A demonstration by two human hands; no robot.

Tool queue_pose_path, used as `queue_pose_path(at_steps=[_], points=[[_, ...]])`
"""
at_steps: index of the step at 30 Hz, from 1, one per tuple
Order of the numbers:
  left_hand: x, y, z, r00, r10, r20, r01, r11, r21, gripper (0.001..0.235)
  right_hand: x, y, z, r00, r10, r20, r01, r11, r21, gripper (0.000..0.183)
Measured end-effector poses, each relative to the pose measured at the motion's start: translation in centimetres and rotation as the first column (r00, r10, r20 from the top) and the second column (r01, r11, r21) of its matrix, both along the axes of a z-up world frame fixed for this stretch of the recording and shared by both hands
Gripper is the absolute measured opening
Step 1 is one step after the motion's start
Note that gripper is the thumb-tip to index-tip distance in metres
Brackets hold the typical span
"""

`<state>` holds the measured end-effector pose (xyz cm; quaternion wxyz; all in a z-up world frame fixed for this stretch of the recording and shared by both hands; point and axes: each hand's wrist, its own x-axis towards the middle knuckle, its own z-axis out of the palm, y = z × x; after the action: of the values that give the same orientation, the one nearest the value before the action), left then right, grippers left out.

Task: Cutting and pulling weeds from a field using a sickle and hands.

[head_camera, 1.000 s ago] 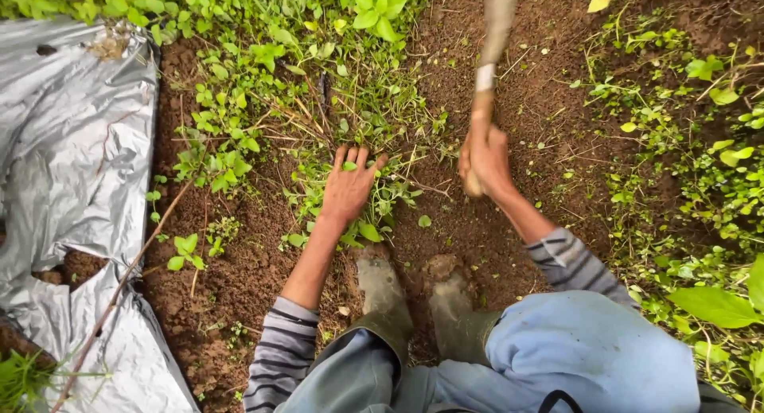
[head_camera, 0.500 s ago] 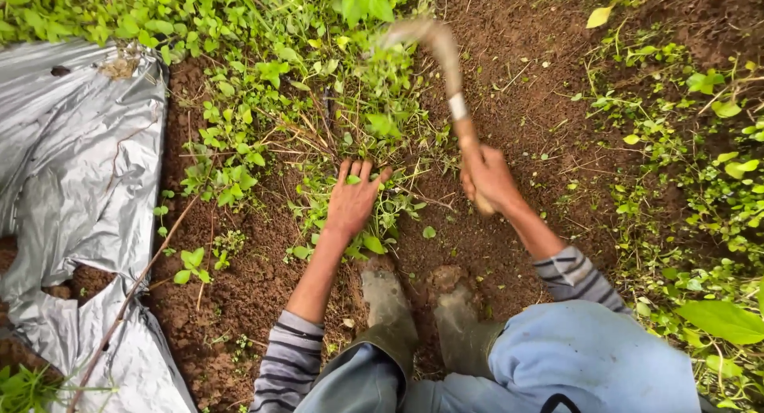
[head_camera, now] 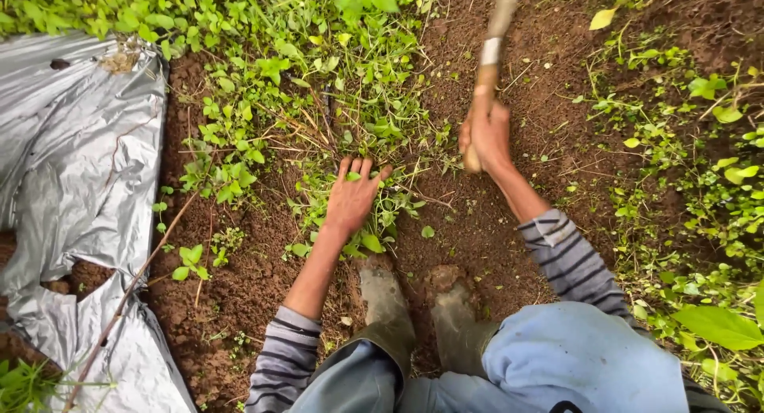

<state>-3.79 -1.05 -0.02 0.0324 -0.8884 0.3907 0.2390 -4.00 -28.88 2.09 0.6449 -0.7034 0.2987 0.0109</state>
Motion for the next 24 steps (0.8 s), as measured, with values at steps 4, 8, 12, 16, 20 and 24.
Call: queue_pose_path(at_steps=[4, 8, 12, 16, 20, 24], points=[[0.0, 0.0, 0.1, 1.0, 0.017, -0.017, -0.017, 1.0, -0.005, 0.073, -2.2, -0.4, 0.8, 0.908, 0.332, -0.254, -0.3, 0.941, 0.157, 0.049], [-0.5, 0.4, -0.1, 0.999, -0.005, 0.047, 0.006, 1.0, -0.028, 0.067, 0.6, 1.2, 1.2, 0.998, 0.063, -0.029, -0.062, 0.997, 0.037, 0.041], [-0.2, 0.3, 0.4, 0.995, -0.031, 0.098, 0.037, 0.997, -0.064, 0.059, 0.2, -0.1, 2.5, 0.921, 0.365, -0.14, -0.362, 0.931, 0.045, 0.05], [-0.1, 0.2, -0.5, 0.998, -0.001, 0.056, 0.004, 0.998, -0.065, 0.06, 0.1, 0.9, 0.2, 0.96, 0.253, -0.119, -0.239, 0.964, 0.118, 0.047], [-0.3, 0.6, -2.7, 0.998, -0.01, 0.062, 0.015, 0.996, -0.082, 0.075, 3.6, 1.0, 2.0, 0.993, 0.068, -0.101, -0.063, 0.997, 0.05, 0.054], [-0.2, 0.3, -0.1, 1.0, 0.007, 0.016, -0.006, 0.999, -0.051, 0.057, -0.7, -0.8, 0.0, 0.878, 0.395, -0.269, -0.365, 0.918, 0.157, 0.052]])
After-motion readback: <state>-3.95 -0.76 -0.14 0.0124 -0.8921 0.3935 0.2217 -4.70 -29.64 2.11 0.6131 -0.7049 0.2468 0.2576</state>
